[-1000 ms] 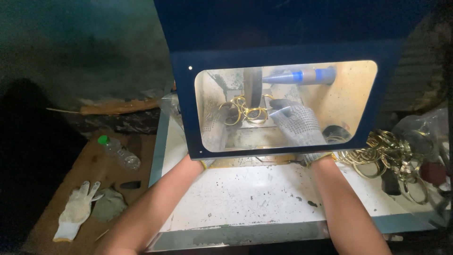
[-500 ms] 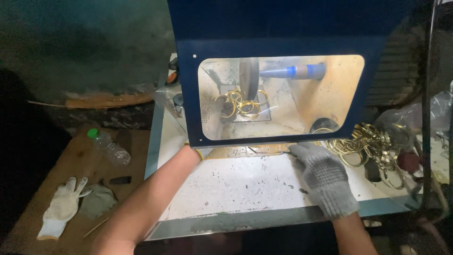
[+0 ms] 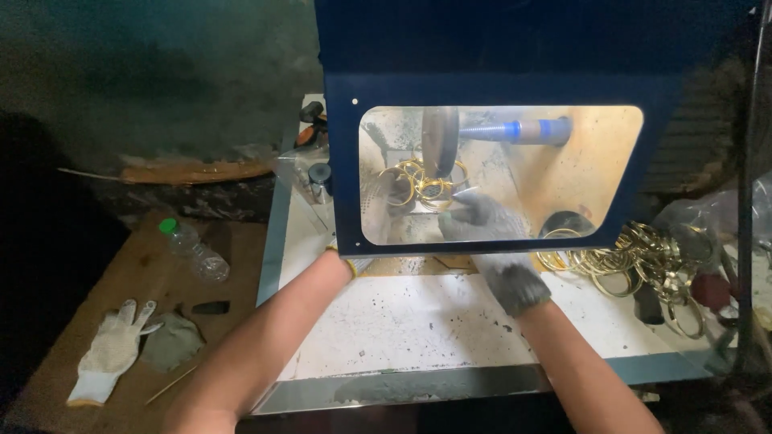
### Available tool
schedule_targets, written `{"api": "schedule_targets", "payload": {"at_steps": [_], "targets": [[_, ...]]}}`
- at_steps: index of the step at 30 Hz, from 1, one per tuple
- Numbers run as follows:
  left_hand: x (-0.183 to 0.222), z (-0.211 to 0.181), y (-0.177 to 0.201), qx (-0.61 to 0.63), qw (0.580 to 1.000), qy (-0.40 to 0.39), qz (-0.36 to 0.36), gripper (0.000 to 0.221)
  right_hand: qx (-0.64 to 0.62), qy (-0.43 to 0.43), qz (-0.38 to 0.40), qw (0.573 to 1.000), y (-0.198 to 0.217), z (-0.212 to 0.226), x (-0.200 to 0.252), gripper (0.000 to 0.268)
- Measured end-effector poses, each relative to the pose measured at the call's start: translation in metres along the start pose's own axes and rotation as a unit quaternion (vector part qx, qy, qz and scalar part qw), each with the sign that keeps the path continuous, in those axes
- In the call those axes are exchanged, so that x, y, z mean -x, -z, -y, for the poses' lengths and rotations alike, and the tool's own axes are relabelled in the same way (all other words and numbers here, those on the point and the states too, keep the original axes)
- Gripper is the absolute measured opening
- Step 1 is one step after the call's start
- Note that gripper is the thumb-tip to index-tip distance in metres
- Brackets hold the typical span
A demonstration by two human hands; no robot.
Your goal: Polishing a gold-colored jewelry item using a rotating polishing wheel inside a protective enclosure.
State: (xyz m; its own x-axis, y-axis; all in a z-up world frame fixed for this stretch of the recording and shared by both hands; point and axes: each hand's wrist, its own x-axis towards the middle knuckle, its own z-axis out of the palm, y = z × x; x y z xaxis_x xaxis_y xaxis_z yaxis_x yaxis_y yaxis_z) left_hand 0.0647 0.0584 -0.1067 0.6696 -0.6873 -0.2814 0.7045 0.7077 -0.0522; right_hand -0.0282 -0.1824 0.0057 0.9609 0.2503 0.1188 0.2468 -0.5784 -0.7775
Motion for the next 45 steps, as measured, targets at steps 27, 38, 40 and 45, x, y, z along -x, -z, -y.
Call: {"api": "schedule_targets", "payload": {"at_steps": [27, 38, 40, 45], "targets": [[-0.010, -0.004, -0.006, -0.152, 0.978, -0.088, -0.115, 0.067, -0.297, -0.131, -0.050, 0.945, -0.014, 0.035, -0.025, 0.082], [0.007, 0.058, 0.011, -0.294, 0.890, -0.347, -0.015, 0.039, -0.086, -0.021, 0.344, 0.935, 0.025, 0.012, -0.017, 0.024], [0.013, 0.055, 0.019, -0.302, 0.894, -0.330, -0.023, 0.049, 0.023, 0.089, 0.341, 0.935, 0.020, -0.007, -0.024, 0.032], [0.008, 0.066, -0.005, -0.385, 0.853, -0.317, -0.155, 0.048, 0.129, -0.067, 0.304, 0.941, 0.024, 0.047, -0.003, 0.040]]}}
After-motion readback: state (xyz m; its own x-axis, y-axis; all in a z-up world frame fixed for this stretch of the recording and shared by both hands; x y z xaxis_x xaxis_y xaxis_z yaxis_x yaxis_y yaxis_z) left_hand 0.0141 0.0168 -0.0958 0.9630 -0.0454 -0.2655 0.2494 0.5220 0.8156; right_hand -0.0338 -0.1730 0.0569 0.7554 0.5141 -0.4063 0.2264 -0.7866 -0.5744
